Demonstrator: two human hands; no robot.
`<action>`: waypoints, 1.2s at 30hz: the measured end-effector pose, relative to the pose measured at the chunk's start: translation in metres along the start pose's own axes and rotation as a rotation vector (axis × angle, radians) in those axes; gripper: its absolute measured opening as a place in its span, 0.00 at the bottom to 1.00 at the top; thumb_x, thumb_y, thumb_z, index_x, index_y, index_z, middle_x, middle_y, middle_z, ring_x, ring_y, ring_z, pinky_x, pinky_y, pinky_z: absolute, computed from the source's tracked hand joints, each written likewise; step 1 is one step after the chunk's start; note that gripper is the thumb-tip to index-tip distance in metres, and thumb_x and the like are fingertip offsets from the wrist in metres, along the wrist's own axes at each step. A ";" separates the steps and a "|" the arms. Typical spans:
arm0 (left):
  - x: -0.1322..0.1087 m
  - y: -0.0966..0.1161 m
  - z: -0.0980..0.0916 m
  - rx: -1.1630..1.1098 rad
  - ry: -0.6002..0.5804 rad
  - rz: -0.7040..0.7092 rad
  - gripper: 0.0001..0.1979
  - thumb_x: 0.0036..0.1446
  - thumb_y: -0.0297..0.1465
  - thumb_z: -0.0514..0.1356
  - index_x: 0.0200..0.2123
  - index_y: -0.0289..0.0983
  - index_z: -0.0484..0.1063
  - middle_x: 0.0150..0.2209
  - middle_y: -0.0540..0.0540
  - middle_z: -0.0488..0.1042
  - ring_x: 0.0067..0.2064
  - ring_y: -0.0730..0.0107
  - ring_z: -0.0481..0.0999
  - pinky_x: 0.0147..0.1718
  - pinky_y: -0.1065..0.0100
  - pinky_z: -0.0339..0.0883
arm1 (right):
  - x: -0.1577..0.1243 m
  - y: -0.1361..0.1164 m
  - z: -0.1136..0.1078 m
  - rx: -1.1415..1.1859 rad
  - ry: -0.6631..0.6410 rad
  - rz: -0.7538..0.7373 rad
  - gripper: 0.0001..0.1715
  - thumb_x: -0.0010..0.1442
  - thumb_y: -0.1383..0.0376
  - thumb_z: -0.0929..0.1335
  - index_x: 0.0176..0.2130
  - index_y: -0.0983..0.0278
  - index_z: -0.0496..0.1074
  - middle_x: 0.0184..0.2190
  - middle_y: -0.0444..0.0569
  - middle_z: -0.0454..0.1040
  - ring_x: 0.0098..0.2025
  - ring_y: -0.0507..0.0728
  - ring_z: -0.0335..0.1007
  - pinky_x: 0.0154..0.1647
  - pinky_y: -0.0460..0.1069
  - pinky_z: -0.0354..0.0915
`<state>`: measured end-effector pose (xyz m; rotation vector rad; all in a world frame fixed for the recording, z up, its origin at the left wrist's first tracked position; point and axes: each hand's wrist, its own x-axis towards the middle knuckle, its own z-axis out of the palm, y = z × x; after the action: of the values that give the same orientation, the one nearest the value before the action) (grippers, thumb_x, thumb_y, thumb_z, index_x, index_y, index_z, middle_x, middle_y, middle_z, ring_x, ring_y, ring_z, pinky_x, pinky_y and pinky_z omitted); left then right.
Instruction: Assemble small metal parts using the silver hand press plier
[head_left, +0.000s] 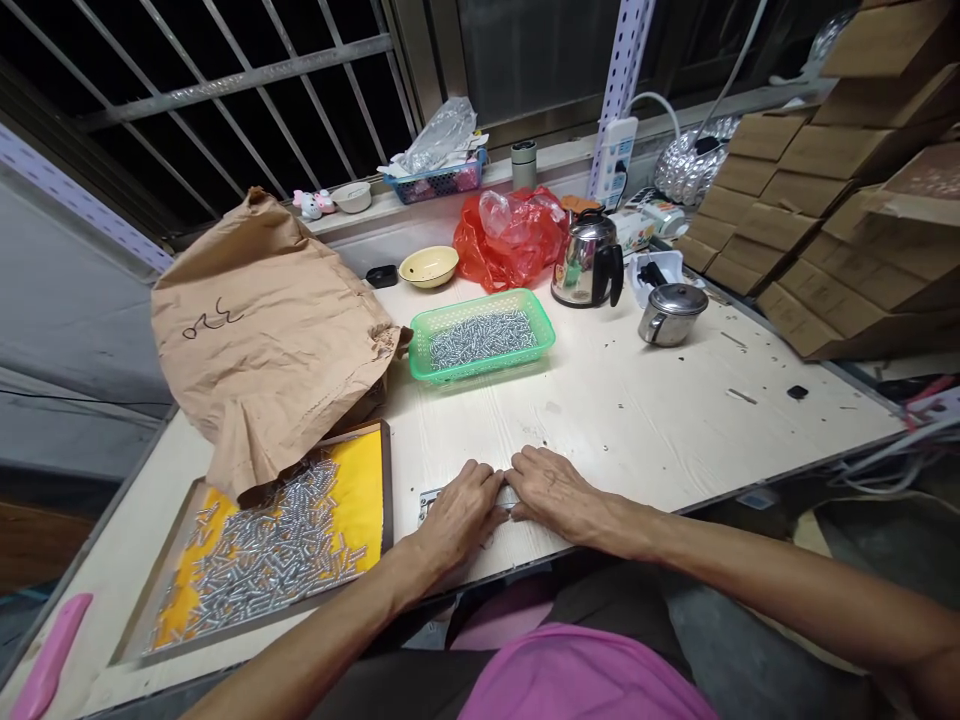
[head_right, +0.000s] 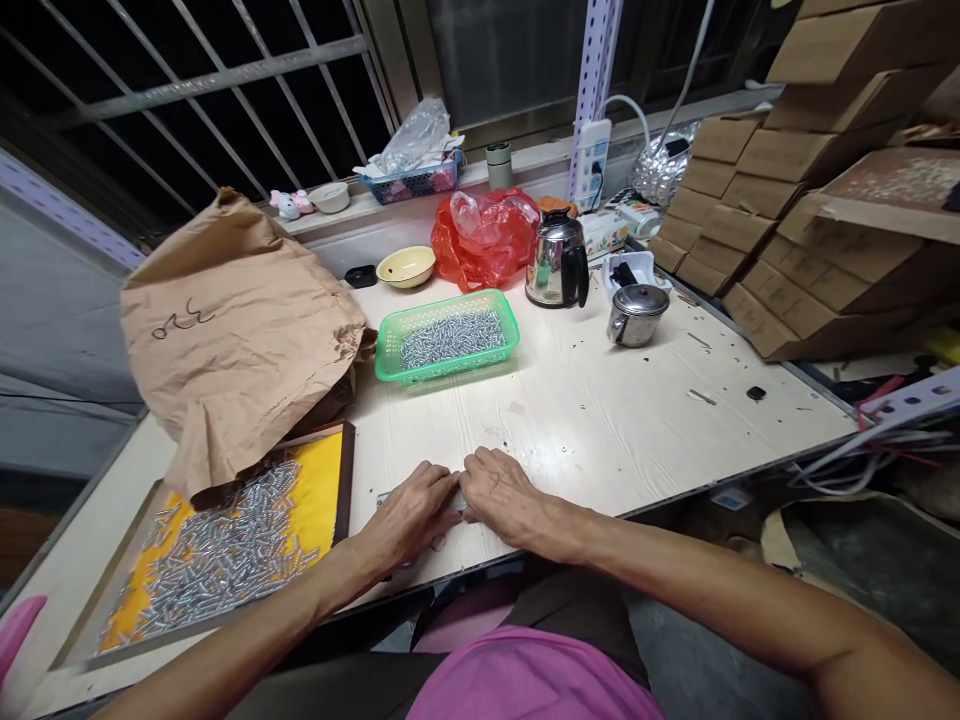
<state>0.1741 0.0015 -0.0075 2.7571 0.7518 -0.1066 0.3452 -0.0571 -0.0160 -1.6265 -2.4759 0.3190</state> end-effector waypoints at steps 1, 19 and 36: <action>-0.001 0.000 0.002 -0.002 0.016 0.004 0.06 0.60 0.29 0.54 0.40 0.37 0.67 0.39 0.45 0.69 0.42 0.63 0.67 0.40 0.62 0.66 | -0.001 0.000 0.002 0.001 0.013 -0.007 0.10 0.59 0.62 0.68 0.37 0.68 0.68 0.36 0.52 0.68 0.40 0.59 0.62 0.41 0.52 0.58; -0.020 0.015 0.034 -0.048 0.323 -0.041 0.16 0.62 0.28 0.51 0.53 0.37 0.62 0.58 0.38 0.63 0.61 0.56 0.59 0.54 0.52 0.63 | 0.015 0.032 -0.008 0.108 0.051 -0.022 0.20 0.62 0.53 0.63 0.43 0.66 0.71 0.37 0.51 0.69 0.42 0.57 0.62 0.42 0.51 0.56; -0.049 0.059 0.042 -0.206 0.343 0.027 0.17 0.61 0.27 0.51 0.54 0.36 0.62 0.50 0.38 0.71 0.54 0.59 0.69 0.51 0.55 0.66 | 0.069 -0.029 -0.004 -0.013 -0.010 -0.433 0.06 0.61 0.65 0.65 0.34 0.60 0.73 0.37 0.49 0.68 0.44 0.58 0.57 0.39 0.51 0.53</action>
<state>0.1620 -0.0830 -0.0262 2.6137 0.7587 0.4356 0.2928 -0.0045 -0.0034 -1.0484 -2.7488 0.2488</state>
